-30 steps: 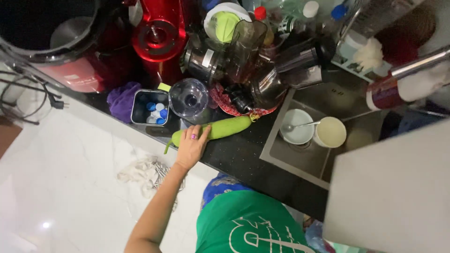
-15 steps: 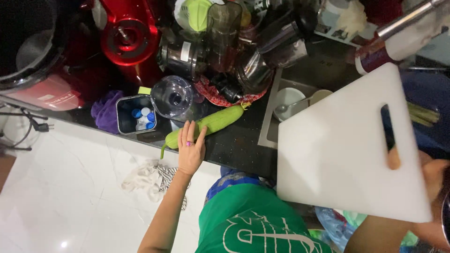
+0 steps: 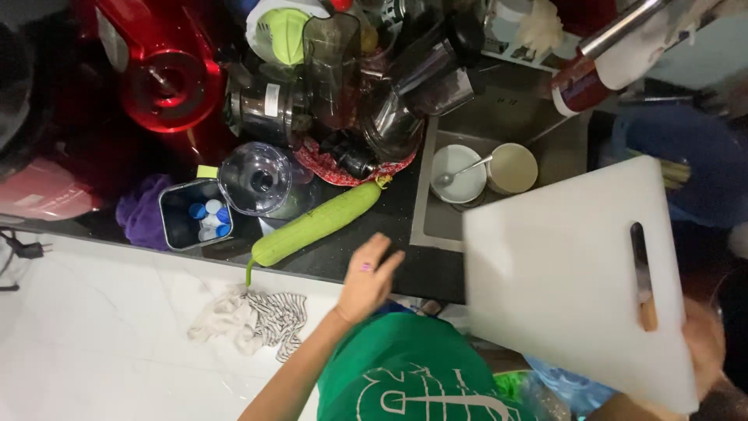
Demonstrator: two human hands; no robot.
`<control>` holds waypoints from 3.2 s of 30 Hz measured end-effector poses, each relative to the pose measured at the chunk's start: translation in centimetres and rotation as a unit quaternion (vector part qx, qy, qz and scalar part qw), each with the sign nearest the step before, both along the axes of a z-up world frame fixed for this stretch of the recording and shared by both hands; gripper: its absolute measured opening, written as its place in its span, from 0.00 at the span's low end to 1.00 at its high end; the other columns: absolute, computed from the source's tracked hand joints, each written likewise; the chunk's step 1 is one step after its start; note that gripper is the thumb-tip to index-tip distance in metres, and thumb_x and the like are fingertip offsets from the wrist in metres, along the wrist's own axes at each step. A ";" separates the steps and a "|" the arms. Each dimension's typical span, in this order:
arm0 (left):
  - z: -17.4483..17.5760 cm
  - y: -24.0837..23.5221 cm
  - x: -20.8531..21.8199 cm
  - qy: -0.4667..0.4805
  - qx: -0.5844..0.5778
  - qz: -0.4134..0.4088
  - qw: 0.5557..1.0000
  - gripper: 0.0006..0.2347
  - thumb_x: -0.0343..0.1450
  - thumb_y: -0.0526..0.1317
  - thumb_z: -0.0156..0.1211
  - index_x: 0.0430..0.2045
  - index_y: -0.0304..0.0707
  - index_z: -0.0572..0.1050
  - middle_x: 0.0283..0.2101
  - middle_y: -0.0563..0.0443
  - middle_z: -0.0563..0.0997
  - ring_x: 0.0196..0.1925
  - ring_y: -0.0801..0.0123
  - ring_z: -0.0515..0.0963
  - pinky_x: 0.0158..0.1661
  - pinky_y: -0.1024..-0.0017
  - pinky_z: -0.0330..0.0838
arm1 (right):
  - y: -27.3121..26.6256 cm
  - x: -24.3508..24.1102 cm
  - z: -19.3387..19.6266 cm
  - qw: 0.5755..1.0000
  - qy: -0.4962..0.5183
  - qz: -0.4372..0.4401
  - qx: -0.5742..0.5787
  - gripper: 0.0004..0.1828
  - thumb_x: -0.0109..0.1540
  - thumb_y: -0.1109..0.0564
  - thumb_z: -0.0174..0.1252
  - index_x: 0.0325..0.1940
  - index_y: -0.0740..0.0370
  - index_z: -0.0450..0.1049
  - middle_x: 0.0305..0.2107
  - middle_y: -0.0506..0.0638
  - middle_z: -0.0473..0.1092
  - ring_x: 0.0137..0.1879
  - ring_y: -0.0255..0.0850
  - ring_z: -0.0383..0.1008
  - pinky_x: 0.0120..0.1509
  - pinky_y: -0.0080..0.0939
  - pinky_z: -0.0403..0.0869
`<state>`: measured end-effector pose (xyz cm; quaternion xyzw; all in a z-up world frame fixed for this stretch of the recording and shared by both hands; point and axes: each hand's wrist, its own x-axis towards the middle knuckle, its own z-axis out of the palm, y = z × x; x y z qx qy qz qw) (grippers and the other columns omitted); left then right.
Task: Cutting a piece of raw meat into smaller chunks on a white cutting board.
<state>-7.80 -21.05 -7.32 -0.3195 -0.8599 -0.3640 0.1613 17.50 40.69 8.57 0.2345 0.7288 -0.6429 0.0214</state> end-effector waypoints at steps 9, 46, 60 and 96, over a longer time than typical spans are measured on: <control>5.5 3.2 1.1 -0.276 0.120 -0.223 0.927 0.25 0.70 0.39 0.63 0.63 0.35 0.67 0.66 0.31 0.69 0.69 0.43 0.67 0.65 0.52 0.58 | -36.0 -16.5 0.7 0.973 -0.070 0.131 0.178 0.14 0.52 0.50 0.70 0.26 0.63 0.77 0.15 0.50 0.74 0.20 0.36 0.73 0.23 0.40 0.71; 3.9 10.8 -3.8 -0.152 -0.165 -0.178 0.958 0.14 0.66 0.41 0.68 0.43 0.35 0.78 0.36 0.39 0.82 0.39 0.51 0.82 0.42 0.59 0.75 | -10.2 -4.6 -19.0 0.869 -0.018 -0.280 0.407 0.58 0.52 0.47 0.75 0.79 0.60 0.51 0.65 0.75 0.54 0.67 0.69 0.57 0.66 0.68 0.62; 7.1 12.9 -2.8 -0.159 -0.105 -0.178 0.966 0.09 0.69 0.38 0.65 0.40 0.35 0.79 0.38 0.42 0.83 0.39 0.51 0.81 0.45 0.60 0.74 | -9.2 -3.6 -19.0 0.934 0.124 -0.229 0.246 0.32 0.55 0.61 0.65 0.64 0.61 0.68 0.54 0.60 0.71 0.58 0.55 0.72 0.60 0.52 0.71; 7.5 6.1 1.5 -0.124 0.080 0.007 0.989 0.08 0.71 0.36 0.64 0.41 0.35 0.80 0.36 0.42 0.79 0.31 0.53 0.78 0.35 0.61 0.74 | -23.4 -9.2 -12.9 0.963 0.008 -0.082 -0.258 0.39 0.74 0.34 0.37 0.42 0.73 0.77 0.23 0.58 0.76 0.23 0.42 0.75 0.31 0.41 0.74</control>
